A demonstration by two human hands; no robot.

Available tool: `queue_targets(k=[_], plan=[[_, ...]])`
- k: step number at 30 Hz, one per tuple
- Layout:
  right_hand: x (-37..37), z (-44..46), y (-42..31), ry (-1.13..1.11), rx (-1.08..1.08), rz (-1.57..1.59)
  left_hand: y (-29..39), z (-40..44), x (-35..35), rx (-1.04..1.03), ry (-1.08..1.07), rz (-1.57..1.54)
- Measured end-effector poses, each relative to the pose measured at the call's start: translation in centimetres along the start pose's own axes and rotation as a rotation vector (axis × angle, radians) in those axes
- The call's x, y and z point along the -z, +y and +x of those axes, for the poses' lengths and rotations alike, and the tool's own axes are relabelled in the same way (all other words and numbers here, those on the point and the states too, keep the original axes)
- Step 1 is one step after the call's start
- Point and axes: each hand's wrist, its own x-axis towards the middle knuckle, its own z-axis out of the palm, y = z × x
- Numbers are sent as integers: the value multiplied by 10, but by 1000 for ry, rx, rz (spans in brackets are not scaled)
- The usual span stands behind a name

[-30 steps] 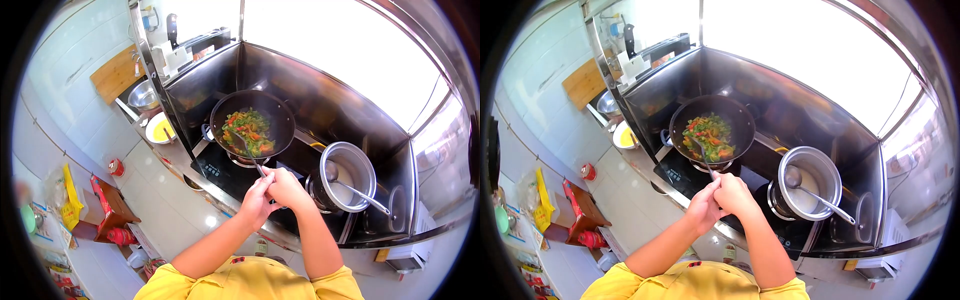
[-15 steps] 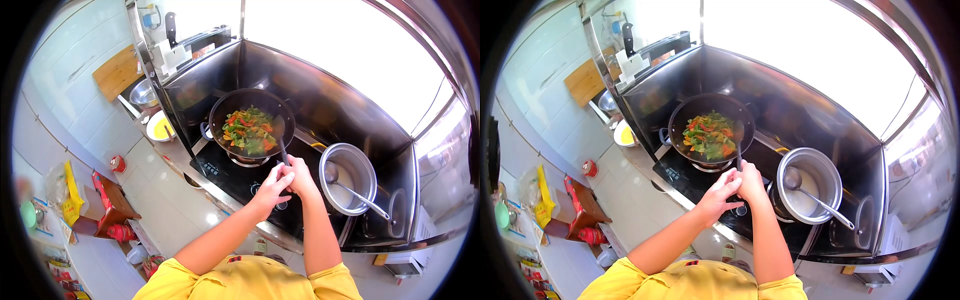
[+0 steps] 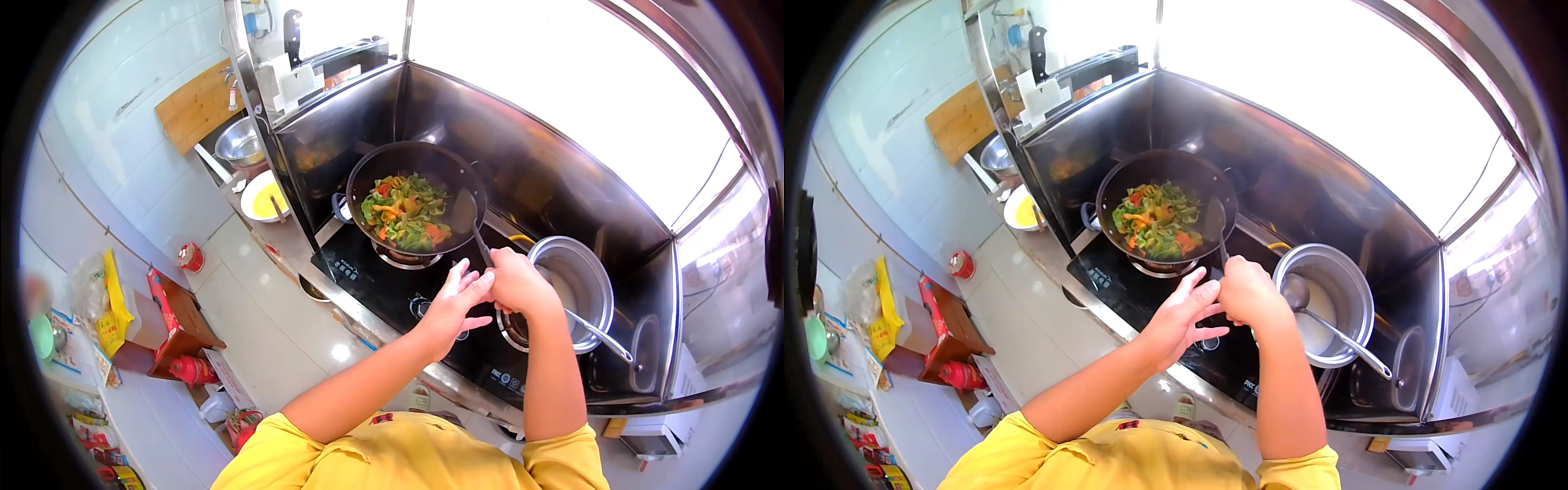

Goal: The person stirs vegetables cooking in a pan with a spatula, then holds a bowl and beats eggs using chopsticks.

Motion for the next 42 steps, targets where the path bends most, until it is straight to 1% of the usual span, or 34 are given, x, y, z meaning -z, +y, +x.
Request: queue_targets(k=[1,3,4,6,7,8,10,11,12,14,16,18,19,21,22,24,27,30,31,32,34,35,36,38,39,40,42], plan=[[-1,4,3,0,0,-2,0,0,2,33,29,-7],[-11,23,19,-228,-8,557,1,-1,9,33,-8,-2],[-21,33,22,-214,66,733,2,-2,12,34,-44,4],[-43,53,18,-170,82,1057,6,-2,14,-88,72,45],[-50,56,10,-116,44,1108,7,1,22,-99,71,12],[-54,54,5,-83,63,970,8,3,30,-110,69,-21],[-57,57,1,-192,165,757,11,-4,30,-98,99,-43],[-57,52,-1,-153,199,583,11,-7,28,-97,114,-82],[-58,45,-1,-152,197,584,11,-10,25,-95,127,-122],[-55,30,-1,136,373,99,7,-14,19,-78,130,-140],[-31,-2,-13,148,370,-79,5,-21,12,-86,48,-151],[-9,-30,-21,73,312,-211,3,-25,7,-60,29,-150],[-3,-38,-23,74,310,-212,4,-27,4,-54,23,-165],[4,-47,-24,-25,247,-392,1,-26,4,-34,-2,-181],[-2,-40,-20,-23,246,-392,0,-23,7,-35,-4,-180],[-28,-7,-8,73,271,-346,-3,-18,11,36,38,-195],[-53,31,1,277,349,-189,-5,-9,22,15,95,-204],[-47,13,4,306,413,-153,-1,-11,25,-12,142,-181],[-37,1,-4,201,356,-130,0,-14,24,-27,175,-163],[-32,-7,-8,201,355,-130,3,-18,23,-27,175,-162],[-28,-13,-17,-53,379,-60,8,-23,20,32,160,-158],[-43,2,-14,9,357,-46,7,-21,21,35,153,-181],[-58,18,-8,140,381,-18,6,-18,22,33,156,-181],[-58,34,-11,192,317,16,6,-9,23,25,159,-167],[-62,40,-8,341,448,-80,5,-3,24,32,158,-164],[-59,40,0,346,452,-79,6,0,23,28,156,-159],[-43,27,11,223,255,48,6,6,20,32,150,-162]])
